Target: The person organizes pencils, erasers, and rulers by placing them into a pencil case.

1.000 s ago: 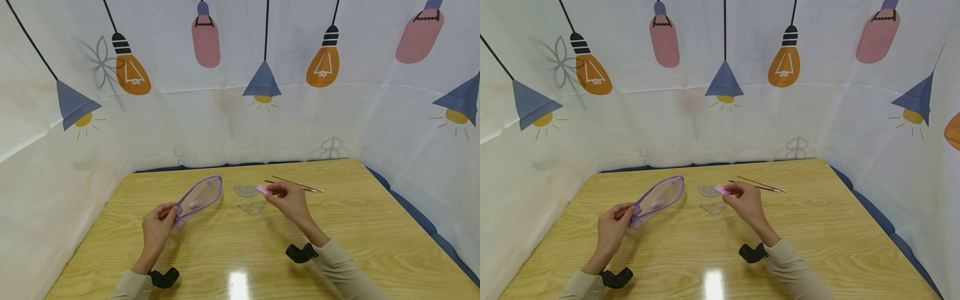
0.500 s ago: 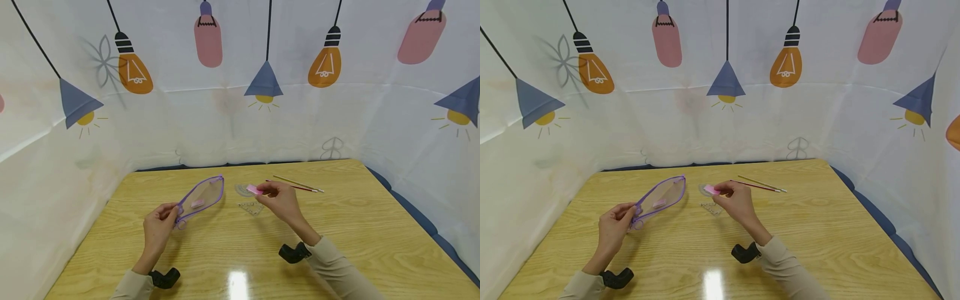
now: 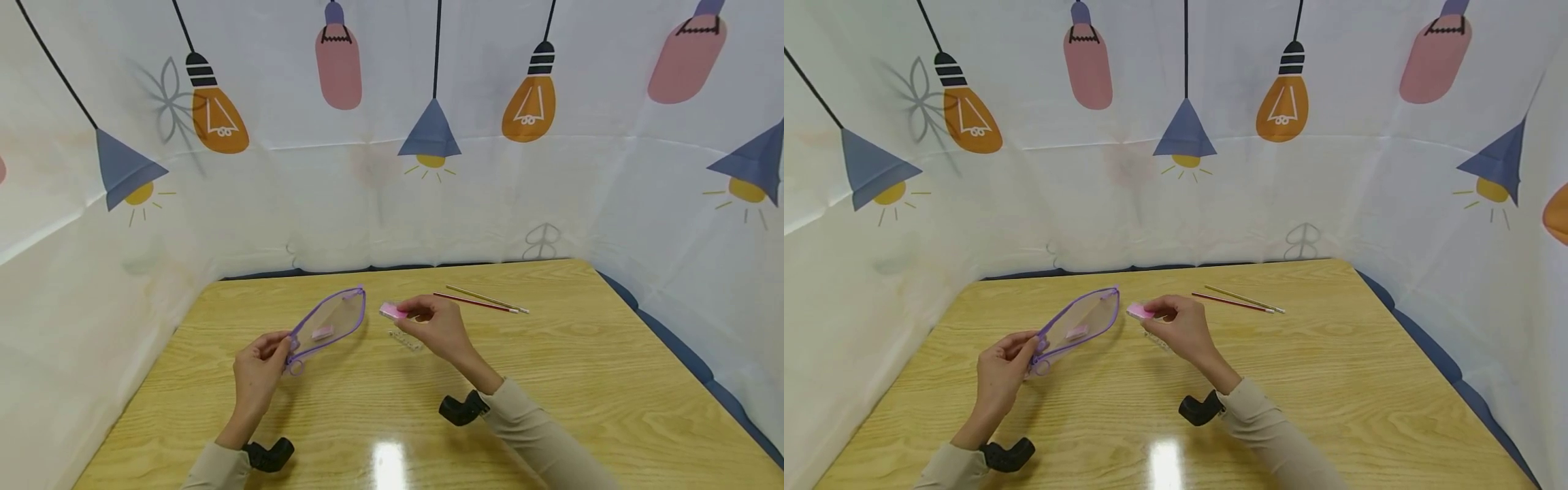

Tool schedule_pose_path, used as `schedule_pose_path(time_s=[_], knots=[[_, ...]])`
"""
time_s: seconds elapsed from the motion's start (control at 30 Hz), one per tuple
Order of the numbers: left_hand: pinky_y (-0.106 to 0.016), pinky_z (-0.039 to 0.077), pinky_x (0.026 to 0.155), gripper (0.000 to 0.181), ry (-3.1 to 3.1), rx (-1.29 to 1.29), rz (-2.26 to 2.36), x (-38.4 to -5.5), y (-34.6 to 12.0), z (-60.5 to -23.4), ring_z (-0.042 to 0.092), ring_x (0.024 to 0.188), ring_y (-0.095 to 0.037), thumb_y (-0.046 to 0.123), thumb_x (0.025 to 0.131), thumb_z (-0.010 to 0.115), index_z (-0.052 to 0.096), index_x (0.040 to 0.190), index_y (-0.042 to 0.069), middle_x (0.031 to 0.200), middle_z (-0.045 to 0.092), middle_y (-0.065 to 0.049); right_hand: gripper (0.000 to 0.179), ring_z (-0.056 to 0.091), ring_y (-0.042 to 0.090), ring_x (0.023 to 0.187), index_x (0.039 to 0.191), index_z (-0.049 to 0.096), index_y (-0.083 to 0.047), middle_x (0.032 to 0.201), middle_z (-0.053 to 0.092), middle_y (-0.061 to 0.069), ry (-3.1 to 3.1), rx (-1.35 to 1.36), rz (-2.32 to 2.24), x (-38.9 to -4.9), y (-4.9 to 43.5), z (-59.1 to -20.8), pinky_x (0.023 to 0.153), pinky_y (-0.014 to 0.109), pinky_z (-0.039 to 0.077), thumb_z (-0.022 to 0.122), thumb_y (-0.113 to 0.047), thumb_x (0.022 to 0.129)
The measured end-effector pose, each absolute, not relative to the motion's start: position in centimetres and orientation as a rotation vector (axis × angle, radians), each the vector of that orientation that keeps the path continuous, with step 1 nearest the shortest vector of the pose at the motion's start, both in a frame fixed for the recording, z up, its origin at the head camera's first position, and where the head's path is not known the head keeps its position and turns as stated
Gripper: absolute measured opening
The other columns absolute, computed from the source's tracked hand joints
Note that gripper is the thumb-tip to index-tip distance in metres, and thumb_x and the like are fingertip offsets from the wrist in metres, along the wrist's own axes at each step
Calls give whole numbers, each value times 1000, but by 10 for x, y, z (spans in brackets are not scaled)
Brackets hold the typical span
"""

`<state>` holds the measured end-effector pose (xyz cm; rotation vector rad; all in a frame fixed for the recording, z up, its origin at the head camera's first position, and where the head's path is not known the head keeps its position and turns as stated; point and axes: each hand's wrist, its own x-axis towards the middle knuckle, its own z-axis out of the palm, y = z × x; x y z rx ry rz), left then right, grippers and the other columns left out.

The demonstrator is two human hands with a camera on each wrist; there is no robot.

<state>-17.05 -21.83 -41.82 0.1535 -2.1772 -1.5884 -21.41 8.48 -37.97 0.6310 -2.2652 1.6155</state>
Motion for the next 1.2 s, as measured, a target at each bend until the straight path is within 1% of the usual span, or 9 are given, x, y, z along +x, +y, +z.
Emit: schedule_pose_path(time_s=[0.17, 0.23, 0.43, 0.53, 0.67, 0.73, 0.87, 1.03, 1.2], knots=[[-20, 47, 46, 16, -2173, 154, -1598, -170, -218, -419, 63, 61, -7, 13, 93, 67, 73, 102, 1, 89, 71, -17, 19, 67, 29, 82, 96, 73, 4, 92, 70, 17, -2265, 661, 1616, -215, 74, -378, 70, 43, 55, 79, 2, 78], [-20, 47, 46, 16, -2177, 159, -1600, -170, -218, -419, 63, 61, -7, 14, 94, 67, 73, 102, 1, 89, 71, -17, 18, 67, 32, 82, 96, 72, 7, 92, 70, 19, -2268, 675, 1612, -210, 70, -371, 70, 44, 55, 77, 5, 79], [-20, 47, 47, 17, -2181, 170, -1603, -169, -218, -418, 63, 61, -7, 14, 94, 67, 73, 103, 1, 89, 71, -16, 16, 67, 34, 82, 94, 70, 10, 92, 69, 22, -2263, 717, 1622, -199, 60, -355, 70, 40, 55, 74, 8, 80], [-21, 48, 47, 16, -2178, 175, -1609, -169, -217, -418, 63, 61, -7, 14, 94, 67, 73, 102, 2, 88, 71, -16, 14, 68, 28, 81, 93, 73, 4, 92, 71, 16, -2248, 722, 1618, -211, 56, -373, 69, 37, 54, 76, 4, 79], [-21, 49, 48, 18, -2183, 177, -1618, -169, -217, -417, 63, 63, -6, 15, 93, 67, 73, 104, 1, 90, 71, -16, 13, 67, 14, 79, 92, 75, -6, 90, 72, 4, -2265, 703, 1603, -229, 51, -397, 67, 30, 53, 79, -4, 79], [-22, 50, 49, 19, -2182, 183, -1630, -168, -217, -417, 64, 64, -6, 15, 93, 67, 73, 105, 0, 92, 71, -16, 13, 67, 12, 79, 92, 75, -7, 90, 71, 2, -2286, 708, 1580, -230, 48, -400, 66, 29, 53, 79, -5, 80], [-22, 51, 50, 18, -2170, 189, -1645, -167, -217, -418, 64, 65, -6, 13, 93, 67, 72, 104, 0, 91, 71, -16, 13, 66, 11, 80, 93, 75, -8, 90, 71, 0, -2318, 731, 1525, -234, 43, -403, 67, 28, 52, 77, -7, 81], [-20, 50, 50, 16, -2145, 162, -1667, -169, -216, -421, 64, 63, -7, 10, 93, 67, 73, 102, -1, 86, 71, -16, 12, 65, 9, 80, 94, 75, -10, 89, 71, -2, -2345, 730, 1524, -240, 37, -401, 68, 28, 52, 76, -7, 82], [-20, 50, 50, 15, -2128, 155, -1674, -171, -214, -422, 65, 63, -7, 9, 92, 68, 73, 101, -1, 84, 71, -16, 12, 65, 9, 80, 94, 75, -8, 89, 71, -1, -2376, 756, 1509, -246, 28, -401, 69, 27, 51, 76, -8, 82]])
